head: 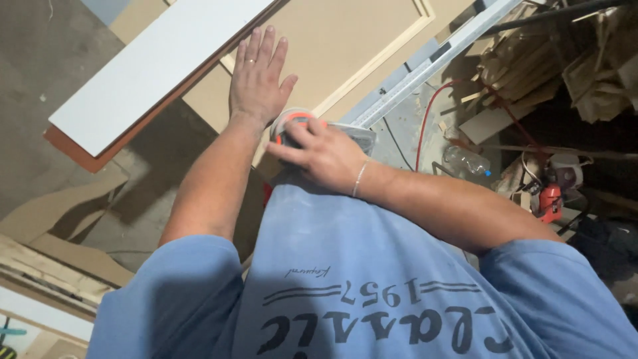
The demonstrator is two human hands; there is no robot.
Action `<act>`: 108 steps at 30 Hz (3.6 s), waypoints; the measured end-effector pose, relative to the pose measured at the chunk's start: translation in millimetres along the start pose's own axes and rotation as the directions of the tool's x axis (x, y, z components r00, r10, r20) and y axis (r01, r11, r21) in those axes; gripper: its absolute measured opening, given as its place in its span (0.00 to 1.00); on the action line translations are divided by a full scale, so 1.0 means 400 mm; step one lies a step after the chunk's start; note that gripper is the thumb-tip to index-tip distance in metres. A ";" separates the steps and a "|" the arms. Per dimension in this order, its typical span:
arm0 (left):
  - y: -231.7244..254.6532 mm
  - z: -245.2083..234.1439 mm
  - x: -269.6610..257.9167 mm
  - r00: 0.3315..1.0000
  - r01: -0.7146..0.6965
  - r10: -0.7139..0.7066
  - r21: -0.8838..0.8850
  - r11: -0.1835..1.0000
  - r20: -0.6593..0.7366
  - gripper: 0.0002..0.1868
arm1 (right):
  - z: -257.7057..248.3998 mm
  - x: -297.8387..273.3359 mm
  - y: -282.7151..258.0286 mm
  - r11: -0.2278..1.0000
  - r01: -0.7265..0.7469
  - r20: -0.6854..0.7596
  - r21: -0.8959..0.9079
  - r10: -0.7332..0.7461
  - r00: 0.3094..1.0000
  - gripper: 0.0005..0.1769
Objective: Sanding a wooden frame and its inset panel using an electric orbital sander on a workbench.
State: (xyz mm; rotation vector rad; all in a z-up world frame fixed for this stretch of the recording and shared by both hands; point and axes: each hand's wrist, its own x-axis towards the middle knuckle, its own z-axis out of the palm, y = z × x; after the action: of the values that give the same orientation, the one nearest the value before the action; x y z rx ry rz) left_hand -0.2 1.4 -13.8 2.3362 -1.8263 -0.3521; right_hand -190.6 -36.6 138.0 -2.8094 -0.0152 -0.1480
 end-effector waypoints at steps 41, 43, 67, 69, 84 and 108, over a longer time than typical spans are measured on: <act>-0.008 0.007 -0.002 0.989 0.043 -0.051 0.063 0.997 0.139 0.43 | -0.234 -0.039 0.677 0.788 -0.603 0.009 -0.120 0.609 0.793 0.44; -0.007 0.012 -0.005 0.989 0.045 -0.054 0.067 0.997 0.140 0.42 | -0.232 -0.005 0.689 0.802 -0.585 0.003 -0.118 0.590 0.808 0.44; 0.026 -0.061 0.002 0.958 0.134 -0.164 0.138 0.981 0.237 0.41 | -0.272 -0.302 0.660 0.623 -0.775 0.105 -0.108 0.782 0.614 0.42; 0.025 -0.055 0.002 0.952 0.116 -0.156 0.163 0.980 0.264 0.40 | -0.287 -0.325 0.675 0.583 -0.800 0.072 -0.140 0.812 0.579 0.46; -0.005 -0.254 0.203 0.902 0.373 -0.406 0.207 0.904 0.146 0.59 | -0.346 -0.251 0.866 0.583 -0.794 0.065 -0.174 0.811 0.581 0.52; -0.436 -0.255 0.519 0.572 0.818 -0.820 0.054 0.572 0.024 0.52 | -0.350 -0.315 0.859 0.772 -0.636 -0.142 -0.004 0.629 0.764 0.50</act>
State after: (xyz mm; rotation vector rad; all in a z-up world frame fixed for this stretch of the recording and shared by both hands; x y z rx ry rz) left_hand 238.4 -159.5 19.5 3.0803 -0.5832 -0.4652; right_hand -320.5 -406.1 146.4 -2.6712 0.9759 -0.1707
